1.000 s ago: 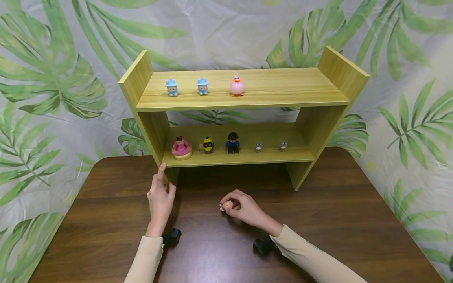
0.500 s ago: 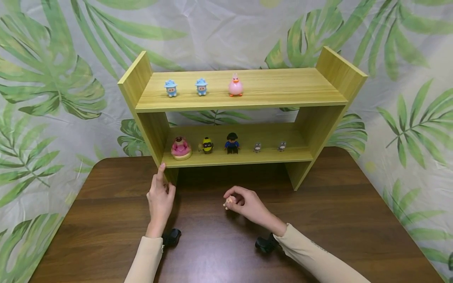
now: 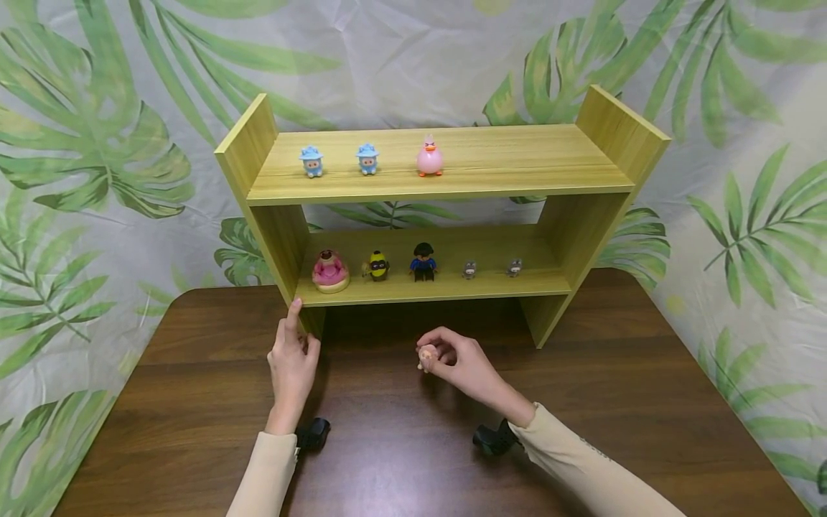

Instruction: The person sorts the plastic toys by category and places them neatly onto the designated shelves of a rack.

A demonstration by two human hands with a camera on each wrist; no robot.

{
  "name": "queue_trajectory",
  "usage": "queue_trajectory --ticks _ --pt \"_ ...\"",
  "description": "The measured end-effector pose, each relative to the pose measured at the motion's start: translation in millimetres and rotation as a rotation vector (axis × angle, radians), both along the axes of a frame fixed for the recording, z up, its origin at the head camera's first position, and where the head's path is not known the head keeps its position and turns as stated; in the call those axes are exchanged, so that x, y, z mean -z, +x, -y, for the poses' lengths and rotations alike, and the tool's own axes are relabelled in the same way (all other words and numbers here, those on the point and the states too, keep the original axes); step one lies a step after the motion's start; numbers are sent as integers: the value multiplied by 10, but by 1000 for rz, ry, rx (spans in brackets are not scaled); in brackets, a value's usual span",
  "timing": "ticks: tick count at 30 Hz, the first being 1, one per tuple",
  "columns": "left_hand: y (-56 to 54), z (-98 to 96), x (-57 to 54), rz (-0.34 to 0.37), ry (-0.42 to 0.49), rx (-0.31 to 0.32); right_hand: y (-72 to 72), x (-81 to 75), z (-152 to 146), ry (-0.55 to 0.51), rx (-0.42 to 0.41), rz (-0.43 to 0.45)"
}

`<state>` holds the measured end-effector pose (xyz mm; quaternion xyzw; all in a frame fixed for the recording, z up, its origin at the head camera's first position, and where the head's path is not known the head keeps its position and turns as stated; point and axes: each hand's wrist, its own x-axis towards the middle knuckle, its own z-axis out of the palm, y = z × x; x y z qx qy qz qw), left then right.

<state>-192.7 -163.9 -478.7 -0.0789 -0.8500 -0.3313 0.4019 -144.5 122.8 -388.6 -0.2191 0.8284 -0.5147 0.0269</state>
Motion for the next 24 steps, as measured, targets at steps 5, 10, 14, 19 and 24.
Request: queue_trajectory --ticks 5,10,14,19,24 --pt "-4 0 1 0 0 2 -133 186 -96 -24 11 -32" --pt "-6 2 4 0 0 1 -112 76 -112 -56 15 -50" --pt "-8 -2 3 -4 -2 -2 -30 -129 -100 -66 16 -99" --pt "-9 -2 5 -3 -4 -3 -90 -102 -143 -74 27 -151" --pt "-9 8 16 -1 -4 -1 -164 -46 -205 -114 18 -159"
